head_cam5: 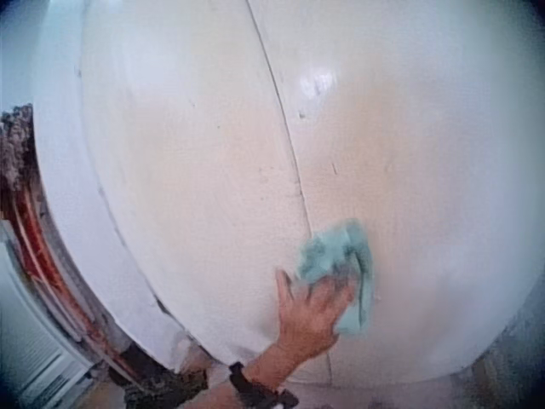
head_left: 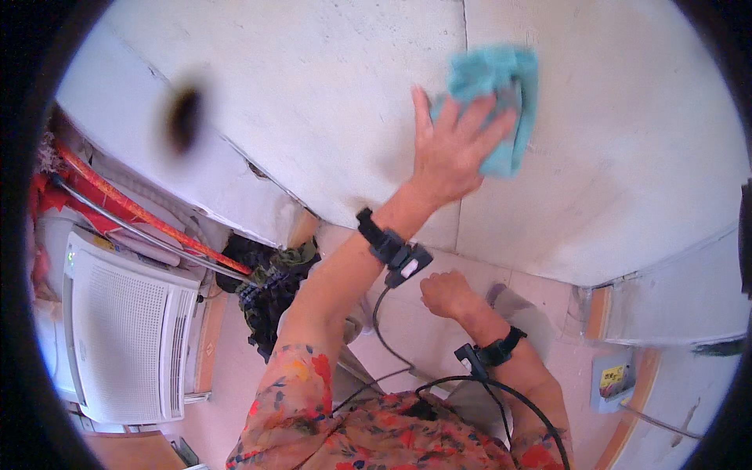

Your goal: The person wipes a white door and the adjacent wall with a cloth, using one hand to clean various sections of the surface.

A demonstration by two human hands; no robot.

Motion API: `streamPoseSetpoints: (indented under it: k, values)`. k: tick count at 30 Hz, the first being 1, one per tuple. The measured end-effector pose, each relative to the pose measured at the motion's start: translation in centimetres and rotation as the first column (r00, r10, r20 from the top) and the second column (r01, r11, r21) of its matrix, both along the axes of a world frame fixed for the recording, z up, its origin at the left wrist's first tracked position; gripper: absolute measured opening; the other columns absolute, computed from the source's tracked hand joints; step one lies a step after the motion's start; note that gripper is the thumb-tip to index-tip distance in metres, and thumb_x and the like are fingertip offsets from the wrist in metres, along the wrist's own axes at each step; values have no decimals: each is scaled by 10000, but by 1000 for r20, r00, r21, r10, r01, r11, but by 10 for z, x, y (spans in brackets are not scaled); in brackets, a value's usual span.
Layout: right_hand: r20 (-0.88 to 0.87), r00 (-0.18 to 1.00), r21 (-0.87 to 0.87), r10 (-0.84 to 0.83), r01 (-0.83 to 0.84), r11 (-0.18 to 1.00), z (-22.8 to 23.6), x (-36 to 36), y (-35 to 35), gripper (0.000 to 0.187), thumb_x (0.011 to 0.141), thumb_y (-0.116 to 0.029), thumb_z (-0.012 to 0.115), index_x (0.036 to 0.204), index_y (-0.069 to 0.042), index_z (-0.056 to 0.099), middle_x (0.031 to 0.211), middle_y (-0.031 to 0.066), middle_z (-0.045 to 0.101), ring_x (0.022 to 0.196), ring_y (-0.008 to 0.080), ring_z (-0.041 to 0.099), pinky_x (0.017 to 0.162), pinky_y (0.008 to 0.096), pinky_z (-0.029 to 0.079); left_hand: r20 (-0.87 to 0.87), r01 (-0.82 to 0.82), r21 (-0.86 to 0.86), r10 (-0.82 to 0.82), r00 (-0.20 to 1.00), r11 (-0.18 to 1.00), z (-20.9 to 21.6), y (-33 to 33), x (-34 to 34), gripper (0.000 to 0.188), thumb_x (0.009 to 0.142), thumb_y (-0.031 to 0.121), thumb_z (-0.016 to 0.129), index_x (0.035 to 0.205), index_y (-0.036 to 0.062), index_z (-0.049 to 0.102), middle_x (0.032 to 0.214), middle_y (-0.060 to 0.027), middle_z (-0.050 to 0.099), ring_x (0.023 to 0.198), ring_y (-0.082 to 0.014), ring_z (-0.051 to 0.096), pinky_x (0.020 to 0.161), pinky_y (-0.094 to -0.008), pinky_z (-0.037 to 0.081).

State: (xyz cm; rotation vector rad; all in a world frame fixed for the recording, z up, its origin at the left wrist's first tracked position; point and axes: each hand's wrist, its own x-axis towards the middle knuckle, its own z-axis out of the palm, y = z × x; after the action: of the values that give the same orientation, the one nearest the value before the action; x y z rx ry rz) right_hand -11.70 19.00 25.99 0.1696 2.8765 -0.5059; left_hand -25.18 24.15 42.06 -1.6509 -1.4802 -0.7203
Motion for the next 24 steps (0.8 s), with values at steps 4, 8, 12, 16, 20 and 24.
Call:
streamPoseSetpoints:
  k: [4, 8, 12, 16, 20, 24]
  values:
    - [7, 1000, 25, 6, -6, 1000, -2, -2, 0, 145, 738, -112, 535, 805, -75, 658, 859, 136, 653, 798, 275, 640, 669, 415, 476, -119, 18, -247, -48, 992, 969, -59, -25, 0, 507, 706, 119, 587, 1200, 222, 540, 1199, -12, 500, 1138, -247, 436, 929, -659, 241]
    - [-21, 999, 26, -25, 26, 999, -12, -6, -7, 150, 738, -119, 539, 807, -75, 664, 859, 138, 655, 813, 278, 642, 682, 423, 483, -145, 9, -352, -64, 987, 936, -79, -39, -9, 476, 753, 93, 534, 1210, 225, 531, 1194, 11, 503, 1143, -218, 433, 947, -626, 255]
    - [34, 999, 15, 13, -13, 1000, -3, -4, -8, 163, 746, -128, 537, 829, -73, 666, 858, 136, 657, 822, 285, 641, 695, 429, 487, -178, -55, -421, -23, 984, 906, -102, -51, -14, 480, 763, 97, 530, 1230, 204, 511, 1220, 15, 486, 1164, -209, 418, 972, -593, 251]
    - [33, 999, 13, -5, 4, 1000, -8, 6, -1, 174, 752, -131, 534, 850, -67, 663, 872, 141, 656, 828, 289, 641, 689, 425, 493, -11, -51, -571, 54, 998, 819, -139, -75, -15, 494, 747, 95, 548, 1234, 168, 501, 1234, -17, 476, 1169, -241, 409, 993, -559, 249]
    - [53, 999, 24, -6, 5, 1000, -2, 2, -2, 171, 749, -127, 536, 854, -60, 654, 882, 147, 649, 816, 287, 638, 681, 423, 498, 671, -2, -407, 300, 679, 913, -234, -128, -27, 490, 774, 193, 614, 1226, 70, 471, 1198, -110, 503, 1086, -274, 476, 921, -418, 378]
    - [-35, 999, 34, -37, 39, 999, 3, 5, 4, 155, 743, -123, 537, 835, -60, 646, 860, 147, 641, 792, 285, 631, 680, 422, 491, 815, -156, 118, -185, -549, 981, -202, -131, -45, 392, 884, 242, 517, 1213, 35, 464, 1169, -92, 518, 987, -194, 527, 807, -324, 438]
